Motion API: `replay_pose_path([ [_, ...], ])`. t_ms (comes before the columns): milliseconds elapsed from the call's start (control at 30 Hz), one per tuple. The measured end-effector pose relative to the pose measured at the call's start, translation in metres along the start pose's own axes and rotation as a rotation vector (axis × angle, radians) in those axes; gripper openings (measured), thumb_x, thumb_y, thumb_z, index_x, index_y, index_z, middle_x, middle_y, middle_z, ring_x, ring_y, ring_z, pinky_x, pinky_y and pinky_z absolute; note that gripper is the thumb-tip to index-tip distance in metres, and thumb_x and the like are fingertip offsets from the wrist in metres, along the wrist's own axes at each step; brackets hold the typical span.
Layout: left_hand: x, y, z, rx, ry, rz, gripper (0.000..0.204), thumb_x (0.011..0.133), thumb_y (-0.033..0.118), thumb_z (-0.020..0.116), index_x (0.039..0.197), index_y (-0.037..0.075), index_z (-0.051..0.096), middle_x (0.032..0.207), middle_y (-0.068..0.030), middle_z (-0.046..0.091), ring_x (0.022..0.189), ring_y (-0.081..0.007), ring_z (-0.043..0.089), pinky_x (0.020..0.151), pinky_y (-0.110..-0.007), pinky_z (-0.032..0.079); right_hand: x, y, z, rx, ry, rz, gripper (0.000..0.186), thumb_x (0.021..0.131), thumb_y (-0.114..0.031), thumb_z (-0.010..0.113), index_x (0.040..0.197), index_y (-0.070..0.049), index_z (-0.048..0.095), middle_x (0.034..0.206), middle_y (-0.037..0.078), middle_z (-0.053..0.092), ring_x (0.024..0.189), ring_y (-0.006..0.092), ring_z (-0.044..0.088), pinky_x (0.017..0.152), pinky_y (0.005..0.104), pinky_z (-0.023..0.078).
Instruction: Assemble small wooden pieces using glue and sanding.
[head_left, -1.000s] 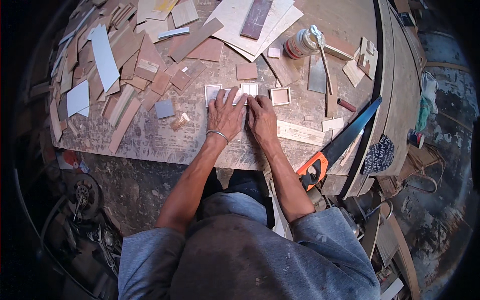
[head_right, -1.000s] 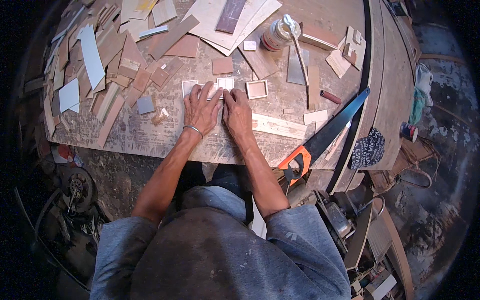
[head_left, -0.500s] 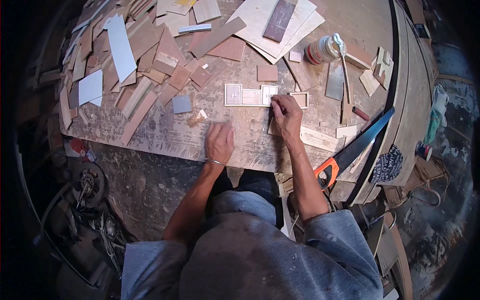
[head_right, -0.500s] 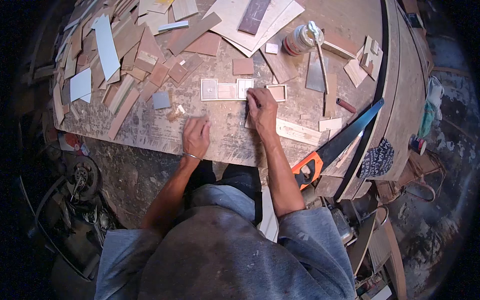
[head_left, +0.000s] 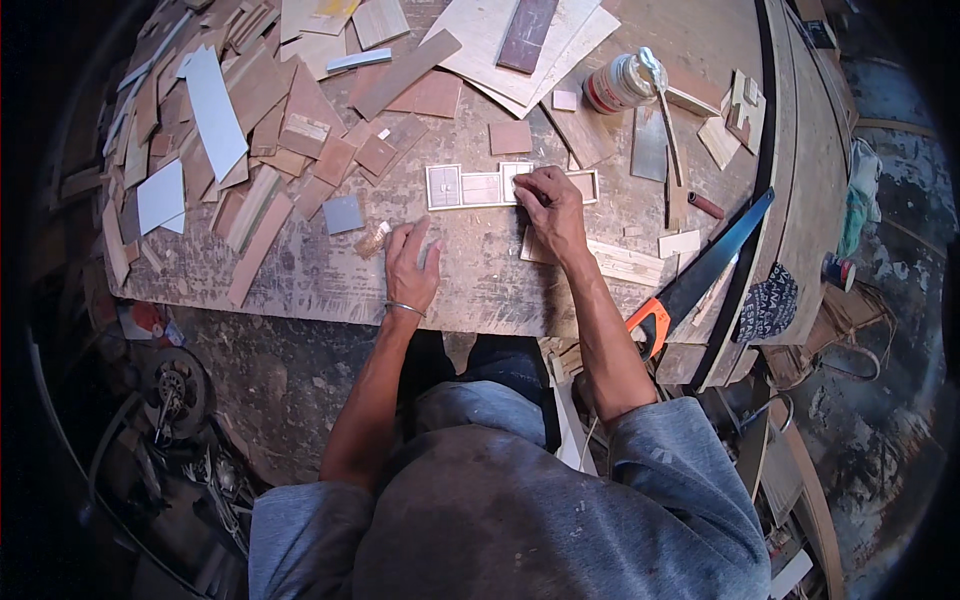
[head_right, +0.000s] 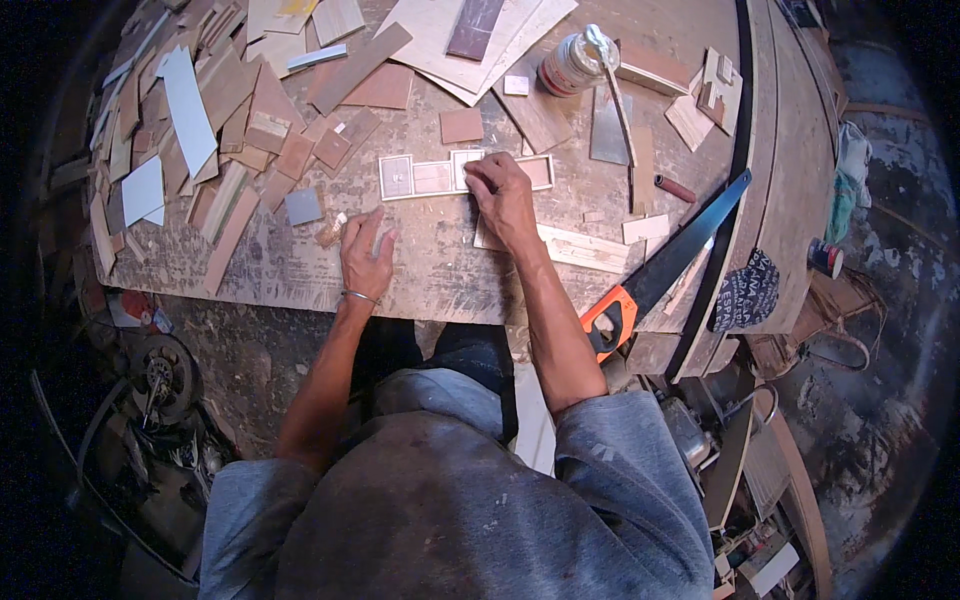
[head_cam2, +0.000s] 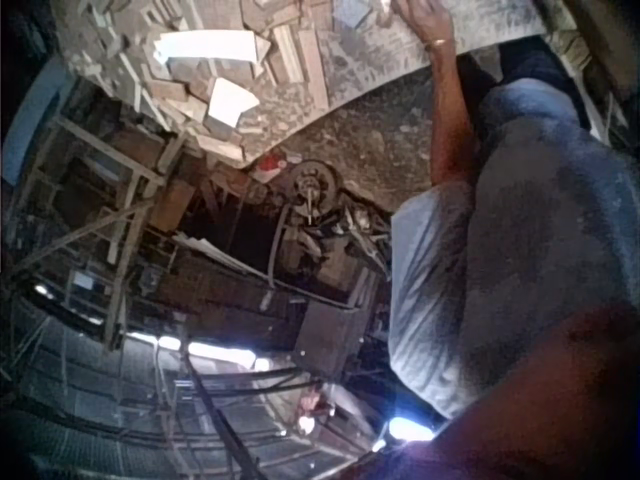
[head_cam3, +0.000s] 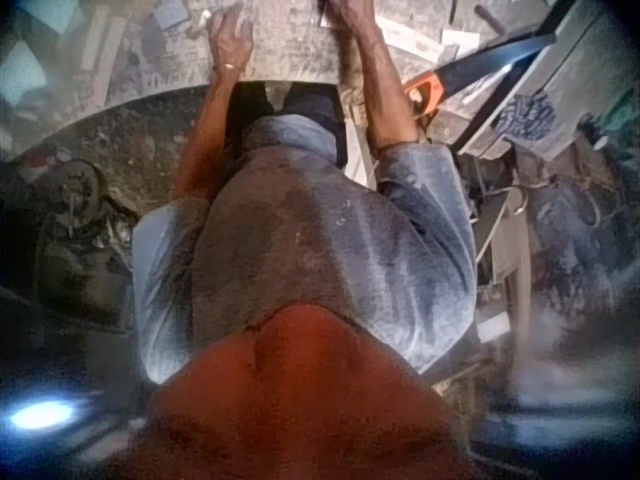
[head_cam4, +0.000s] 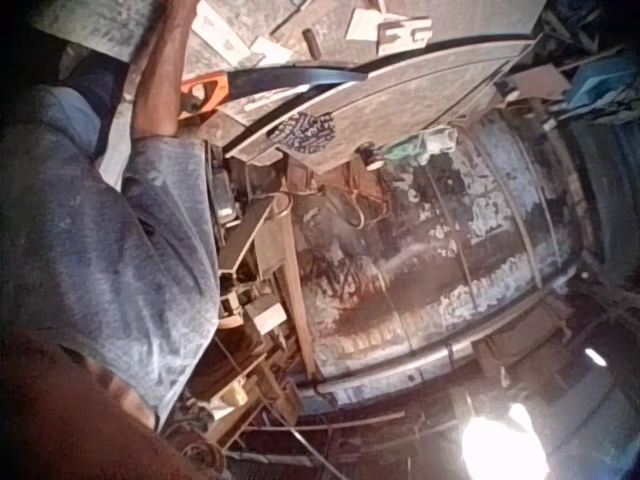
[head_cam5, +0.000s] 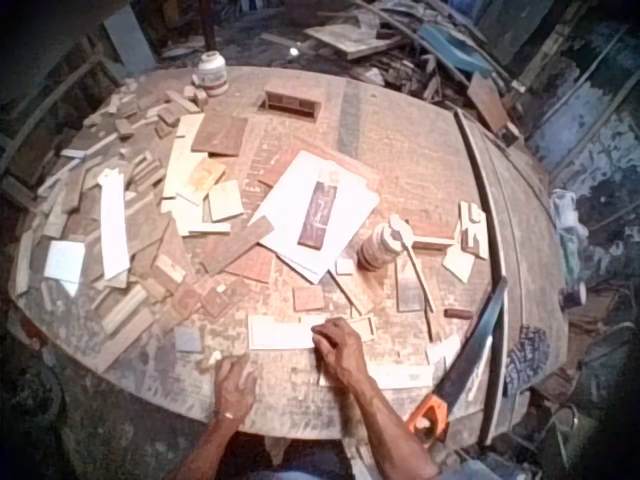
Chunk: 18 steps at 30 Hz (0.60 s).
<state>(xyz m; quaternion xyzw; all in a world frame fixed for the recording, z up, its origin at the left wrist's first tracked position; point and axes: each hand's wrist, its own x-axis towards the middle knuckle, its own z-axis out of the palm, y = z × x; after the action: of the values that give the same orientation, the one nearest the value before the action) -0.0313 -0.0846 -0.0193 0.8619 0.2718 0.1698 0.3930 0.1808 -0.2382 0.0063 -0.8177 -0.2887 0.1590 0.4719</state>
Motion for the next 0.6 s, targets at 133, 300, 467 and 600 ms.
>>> replay_pose_path([
  [133, 0.001, 0.0012, -0.0033, 0.002, -0.013, 0.016, 0.047, 0.085, 0.006, 0.073, 0.131, 0.002, 0.063, 0.11, -0.018, 0.059, 0.102, -0.0359, 0.058, 0.092, -0.043, 0.048, 0.0039, -0.0022, 0.0, -0.011, -0.03, 0.019, 0.017, 0.088, -0.008, 0.073, 0.103, -0.002, 0.075, 0.097, 0.014, 0.065, 0.089, 0.0296, 0.066, 0.079, 0.0357, 0.052],
  [300, 0.0004, 0.0006, -0.0056, 0.003, -0.031, 0.014, 0.047, 0.086, 0.006, 0.073, 0.131, 0.002, 0.062, 0.111, -0.0178, 0.059, 0.103, -0.0355, 0.058, 0.092, -0.043, 0.048, 0.0045, -0.0037, 0.0021, -0.039, -0.037, -0.007, 0.016, 0.088, -0.01, 0.074, 0.102, -0.003, 0.076, 0.098, 0.014, 0.065, 0.089, 0.0303, 0.066, 0.079, 0.0372, 0.052],
  [467, 0.0019, 0.0017, -0.0066, 0.002, -0.041, 0.01, 0.047, 0.085, 0.005, 0.073, 0.131, 0.001, 0.062, 0.112, -0.0179, 0.059, 0.105, -0.0353, 0.058, 0.093, -0.043, 0.048, 0.0036, -0.0024, 0.0049, -0.087, -0.032, -0.003, 0.015, 0.089, -0.013, 0.074, 0.101, -0.005, 0.076, 0.099, 0.012, 0.066, 0.089, 0.03, 0.067, 0.078, 0.0376, 0.053],
  [600, 0.0021, 0.0013, -0.0073, 0.01, -0.044, 0.019, 0.047, 0.085, 0.004, 0.073, 0.131, 0.001, 0.062, 0.113, -0.018, 0.059, 0.105, -0.0355, 0.058, 0.093, -0.042, 0.048, 0.0034, -0.0041, 0.0062, -0.128, -0.032, 0.008, 0.014, 0.089, -0.013, 0.073, 0.1, -0.005, 0.076, 0.099, 0.01, 0.066, 0.089, 0.0295, 0.067, 0.078, 0.0374, 0.053],
])
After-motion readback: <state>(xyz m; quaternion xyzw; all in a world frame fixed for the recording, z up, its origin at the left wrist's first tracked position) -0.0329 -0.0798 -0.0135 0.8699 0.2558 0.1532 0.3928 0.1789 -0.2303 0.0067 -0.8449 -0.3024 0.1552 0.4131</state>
